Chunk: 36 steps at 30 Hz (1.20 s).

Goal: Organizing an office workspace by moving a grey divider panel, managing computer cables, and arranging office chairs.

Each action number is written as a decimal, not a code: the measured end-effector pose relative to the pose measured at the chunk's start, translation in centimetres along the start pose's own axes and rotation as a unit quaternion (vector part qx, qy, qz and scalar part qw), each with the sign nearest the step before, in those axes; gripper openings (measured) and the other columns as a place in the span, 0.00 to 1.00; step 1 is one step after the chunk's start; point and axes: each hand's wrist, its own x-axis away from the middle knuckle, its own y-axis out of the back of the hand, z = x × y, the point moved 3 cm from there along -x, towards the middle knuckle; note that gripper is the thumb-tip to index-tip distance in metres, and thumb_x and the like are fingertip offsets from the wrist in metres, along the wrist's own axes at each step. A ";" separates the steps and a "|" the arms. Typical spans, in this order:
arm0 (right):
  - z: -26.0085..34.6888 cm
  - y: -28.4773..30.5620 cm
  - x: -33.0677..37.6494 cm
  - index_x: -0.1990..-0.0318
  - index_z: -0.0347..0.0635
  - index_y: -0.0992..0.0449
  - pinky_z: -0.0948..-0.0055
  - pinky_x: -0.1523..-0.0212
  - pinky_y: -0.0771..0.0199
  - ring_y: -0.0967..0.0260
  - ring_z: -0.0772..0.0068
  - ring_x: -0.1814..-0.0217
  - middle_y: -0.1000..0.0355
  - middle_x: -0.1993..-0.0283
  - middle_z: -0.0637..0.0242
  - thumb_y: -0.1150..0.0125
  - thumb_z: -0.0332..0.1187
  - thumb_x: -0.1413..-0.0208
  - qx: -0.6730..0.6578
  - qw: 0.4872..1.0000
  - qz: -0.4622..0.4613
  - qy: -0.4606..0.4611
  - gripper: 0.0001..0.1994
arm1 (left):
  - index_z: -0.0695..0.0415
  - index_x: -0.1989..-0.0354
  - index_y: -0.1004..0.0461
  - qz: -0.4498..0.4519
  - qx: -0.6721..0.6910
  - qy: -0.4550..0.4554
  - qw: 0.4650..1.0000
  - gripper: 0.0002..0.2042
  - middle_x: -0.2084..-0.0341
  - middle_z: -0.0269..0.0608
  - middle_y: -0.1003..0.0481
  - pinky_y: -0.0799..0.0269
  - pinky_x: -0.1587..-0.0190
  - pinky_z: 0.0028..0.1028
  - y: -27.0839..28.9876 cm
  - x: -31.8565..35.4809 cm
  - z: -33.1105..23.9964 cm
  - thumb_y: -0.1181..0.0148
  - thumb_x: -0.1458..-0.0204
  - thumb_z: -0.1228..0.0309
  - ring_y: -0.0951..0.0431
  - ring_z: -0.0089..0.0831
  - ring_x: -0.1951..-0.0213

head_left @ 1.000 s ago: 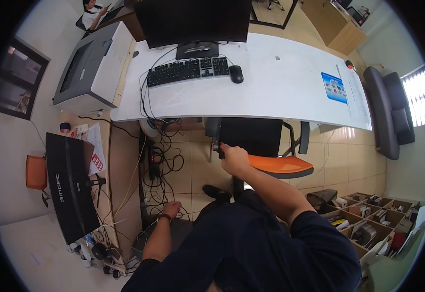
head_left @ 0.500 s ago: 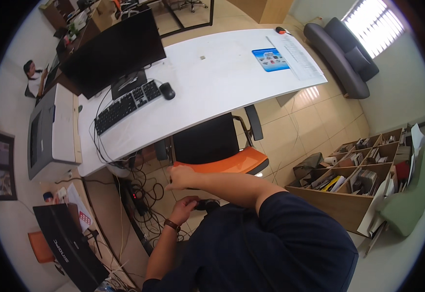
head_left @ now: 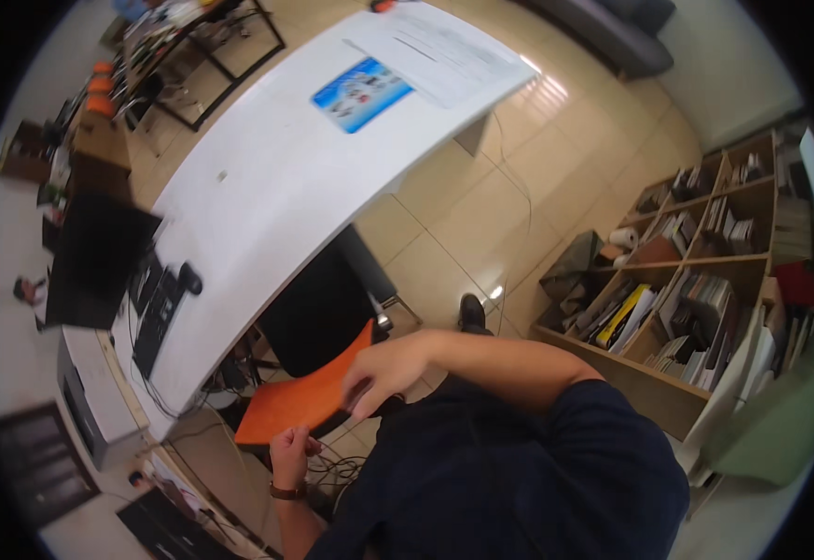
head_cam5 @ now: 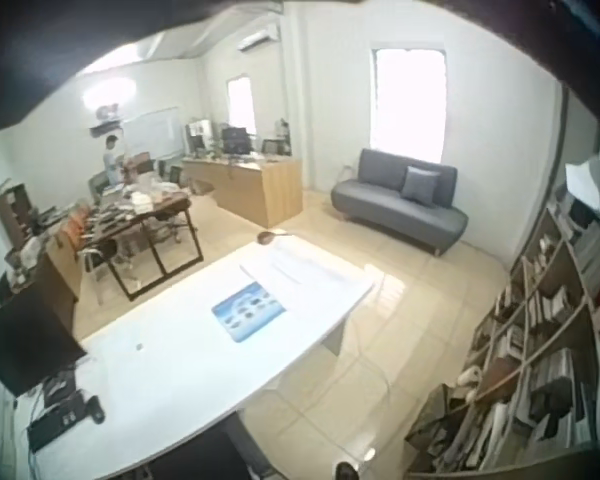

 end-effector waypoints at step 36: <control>-45.9 21.3 21.8 0.48 0.34 0.29 0.77 0.62 0.31 0.32 0.78 0.63 0.27 0.63 0.65 0.33 0.40 0.46 -0.252 0.700 -0.655 -0.133 0.23 | 0.58 0.36 0.42 0.117 -0.338 -0.227 0.906 0.36 0.41 0.52 0.34 0.30 0.47 0.38 -33.2 -33.7 -18.4 0.31 0.53 0.68 0.27 0.43 0.46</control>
